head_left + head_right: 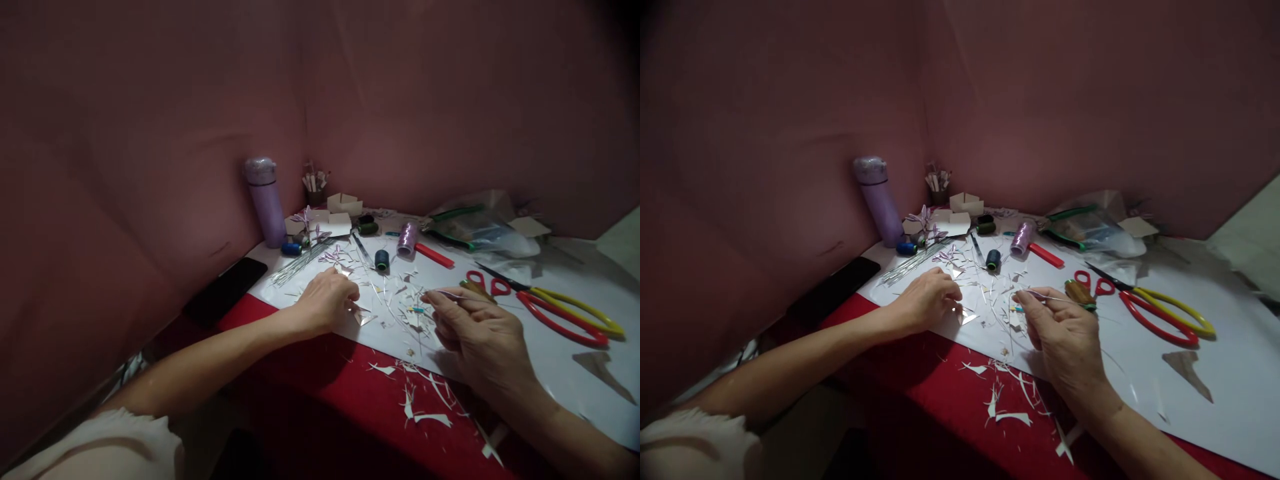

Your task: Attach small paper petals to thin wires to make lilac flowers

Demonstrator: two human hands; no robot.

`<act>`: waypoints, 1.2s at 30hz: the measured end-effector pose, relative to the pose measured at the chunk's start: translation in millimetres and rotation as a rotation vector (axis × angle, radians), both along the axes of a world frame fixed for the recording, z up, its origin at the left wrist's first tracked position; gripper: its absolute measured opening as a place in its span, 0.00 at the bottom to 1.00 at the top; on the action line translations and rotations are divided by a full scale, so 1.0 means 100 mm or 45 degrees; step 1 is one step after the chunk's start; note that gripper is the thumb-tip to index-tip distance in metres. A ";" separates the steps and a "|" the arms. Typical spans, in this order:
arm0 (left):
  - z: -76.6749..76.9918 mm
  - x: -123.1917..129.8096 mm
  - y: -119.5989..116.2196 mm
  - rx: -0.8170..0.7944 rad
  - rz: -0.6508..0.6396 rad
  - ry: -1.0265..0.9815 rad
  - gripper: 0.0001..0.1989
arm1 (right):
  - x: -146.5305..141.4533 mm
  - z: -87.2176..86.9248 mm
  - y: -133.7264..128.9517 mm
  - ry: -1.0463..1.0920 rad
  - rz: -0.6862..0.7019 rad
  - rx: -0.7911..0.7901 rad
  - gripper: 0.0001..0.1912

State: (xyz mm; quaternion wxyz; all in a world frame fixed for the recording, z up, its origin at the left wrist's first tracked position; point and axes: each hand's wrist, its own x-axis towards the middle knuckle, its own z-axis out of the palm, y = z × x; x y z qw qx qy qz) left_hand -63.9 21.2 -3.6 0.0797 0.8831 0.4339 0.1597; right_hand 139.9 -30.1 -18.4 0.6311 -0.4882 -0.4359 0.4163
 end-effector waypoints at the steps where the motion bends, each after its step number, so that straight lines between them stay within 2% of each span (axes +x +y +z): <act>1: -0.02 0.02 0.02 0.012 -0.008 0.027 0.05 | 0.00 0.00 0.00 -0.002 -0.004 0.000 0.13; 5: -0.05 0.07 0.07 -0.005 -0.021 0.083 0.05 | 0.00 0.01 -0.01 -0.041 -0.021 -0.021 0.13; 16: 0.02 0.07 0.11 -0.250 0.004 -0.032 0.04 | -0.03 0.08 -0.03 -0.072 -0.032 -0.037 0.14; 21: 0.13 -0.01 0.16 -0.324 0.023 -0.092 0.04 | -0.01 0.05 -0.02 -0.117 -0.031 -0.002 0.13; 23: 0.22 -0.02 0.15 -0.441 0.015 -0.144 0.03 | -0.01 0.04 -0.01 -0.125 -0.033 -0.009 0.13; 26: 0.32 -0.05 0.13 -0.803 0.053 -0.247 0.03 | -0.02 0.05 -0.02 -0.135 -0.039 -0.027 0.14; 27: 0.34 -0.07 0.12 -0.820 0.090 -0.246 0.04 | -0.02 0.06 -0.03 -0.139 -0.041 -0.033 0.14; 31: 0.33 -0.15 0.14 -0.578 0.163 -0.200 0.05 | -0.03 0.07 -0.04 -0.155 -0.043 -0.047 0.15; 34: 0.28 -0.14 0.14 -0.681 0.152 -0.457 0.06 | -0.02 0.07 -0.04 -0.175 -0.052 -0.036 0.15; 36: 0.26 -0.05 0.10 -0.791 0.180 -0.710 0.11 | -0.03 0.06 -0.04 -0.179 -0.045 -0.036 0.14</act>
